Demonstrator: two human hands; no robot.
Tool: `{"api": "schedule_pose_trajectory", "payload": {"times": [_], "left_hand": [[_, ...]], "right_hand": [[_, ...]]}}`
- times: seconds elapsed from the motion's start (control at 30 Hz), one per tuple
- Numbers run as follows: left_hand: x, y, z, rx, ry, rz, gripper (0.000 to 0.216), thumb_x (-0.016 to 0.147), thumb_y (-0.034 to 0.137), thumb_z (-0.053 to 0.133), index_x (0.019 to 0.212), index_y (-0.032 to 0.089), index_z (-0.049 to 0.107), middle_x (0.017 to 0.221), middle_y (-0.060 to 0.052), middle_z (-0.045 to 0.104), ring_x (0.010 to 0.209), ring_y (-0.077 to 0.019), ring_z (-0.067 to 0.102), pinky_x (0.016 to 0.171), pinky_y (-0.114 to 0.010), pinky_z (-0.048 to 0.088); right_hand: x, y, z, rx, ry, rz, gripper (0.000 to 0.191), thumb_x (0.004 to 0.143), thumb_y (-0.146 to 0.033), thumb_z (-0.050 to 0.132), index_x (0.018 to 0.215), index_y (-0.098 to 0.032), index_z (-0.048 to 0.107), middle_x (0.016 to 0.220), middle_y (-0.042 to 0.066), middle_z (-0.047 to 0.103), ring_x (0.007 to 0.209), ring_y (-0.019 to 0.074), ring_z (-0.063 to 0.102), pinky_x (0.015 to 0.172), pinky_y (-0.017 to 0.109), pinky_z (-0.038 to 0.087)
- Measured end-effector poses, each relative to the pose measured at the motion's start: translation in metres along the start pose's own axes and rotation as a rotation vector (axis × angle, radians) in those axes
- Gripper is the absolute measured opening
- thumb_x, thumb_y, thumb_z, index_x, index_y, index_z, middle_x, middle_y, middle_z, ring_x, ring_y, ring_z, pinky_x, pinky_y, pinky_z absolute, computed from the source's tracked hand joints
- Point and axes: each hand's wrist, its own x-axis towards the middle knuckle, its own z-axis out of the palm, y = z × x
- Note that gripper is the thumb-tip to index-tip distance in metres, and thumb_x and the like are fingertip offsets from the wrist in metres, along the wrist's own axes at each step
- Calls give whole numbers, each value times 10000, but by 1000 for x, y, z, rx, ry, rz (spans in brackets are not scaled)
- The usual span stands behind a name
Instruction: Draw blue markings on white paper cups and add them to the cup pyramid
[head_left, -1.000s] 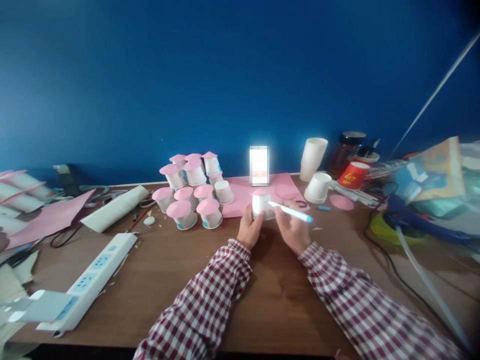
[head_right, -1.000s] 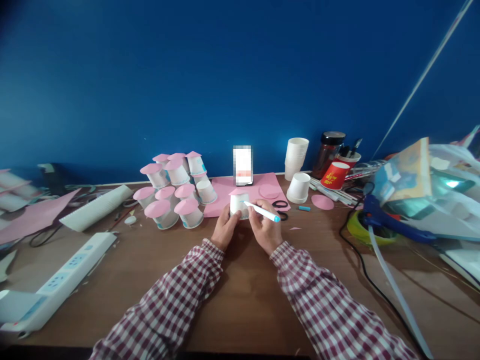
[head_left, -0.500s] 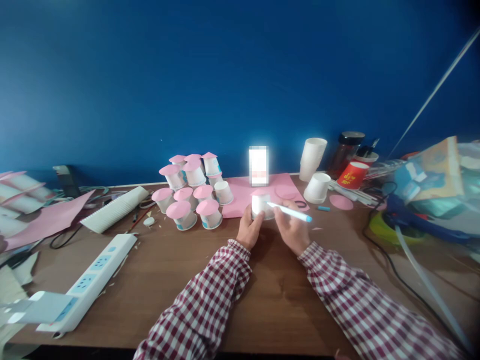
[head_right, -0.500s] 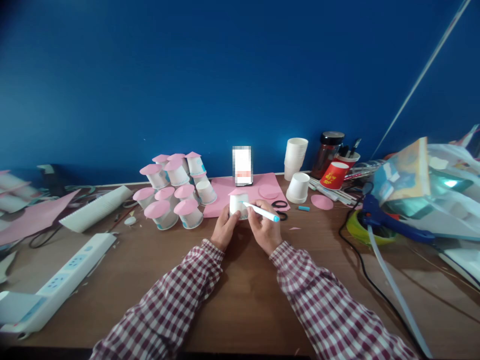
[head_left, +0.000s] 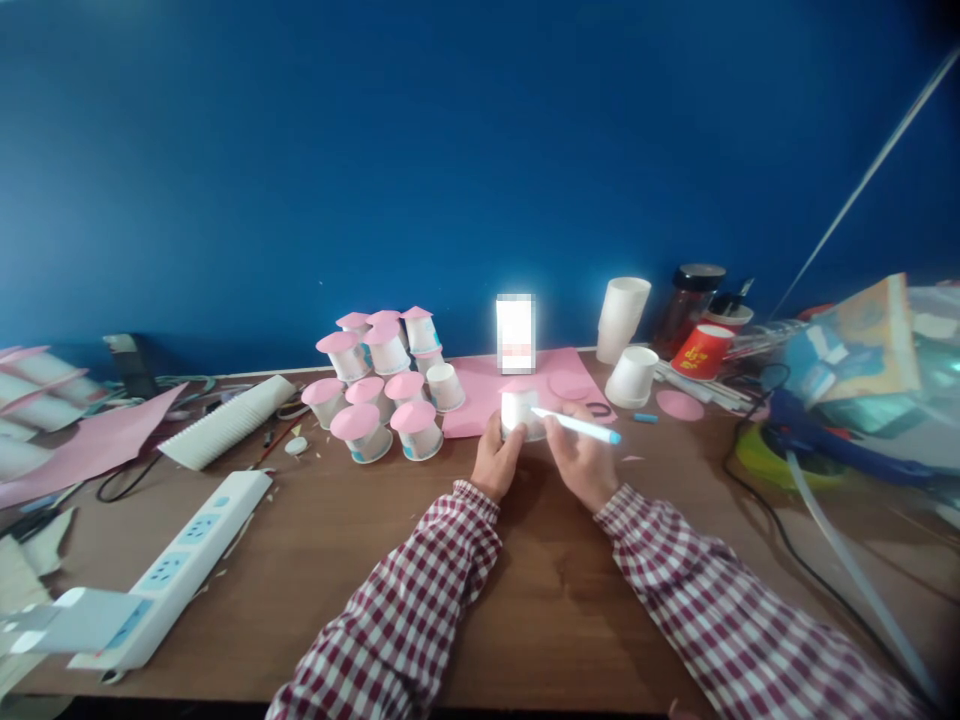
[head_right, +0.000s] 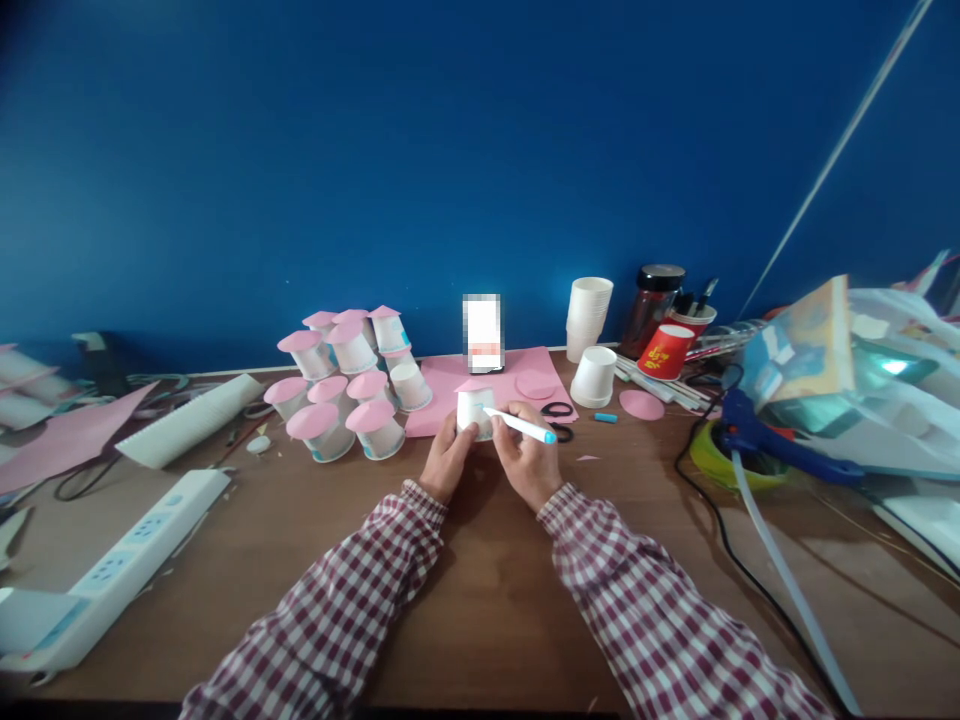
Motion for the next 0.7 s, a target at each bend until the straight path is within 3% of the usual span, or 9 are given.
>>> {"api": "schedule_pose_trajectory", "payload": {"times": [0.7], "left_hand": [[-1,-2,0,-26,-15,-22,356,824,363,500,1116,162,538,1050,-61,604,960,-183,556,846,-298,446]], "right_hand": [[0,-1,-1,19,-16,12,139,864,-303,504,887,-176,554,757,32,621,641,139,589,588,247,491]]}}
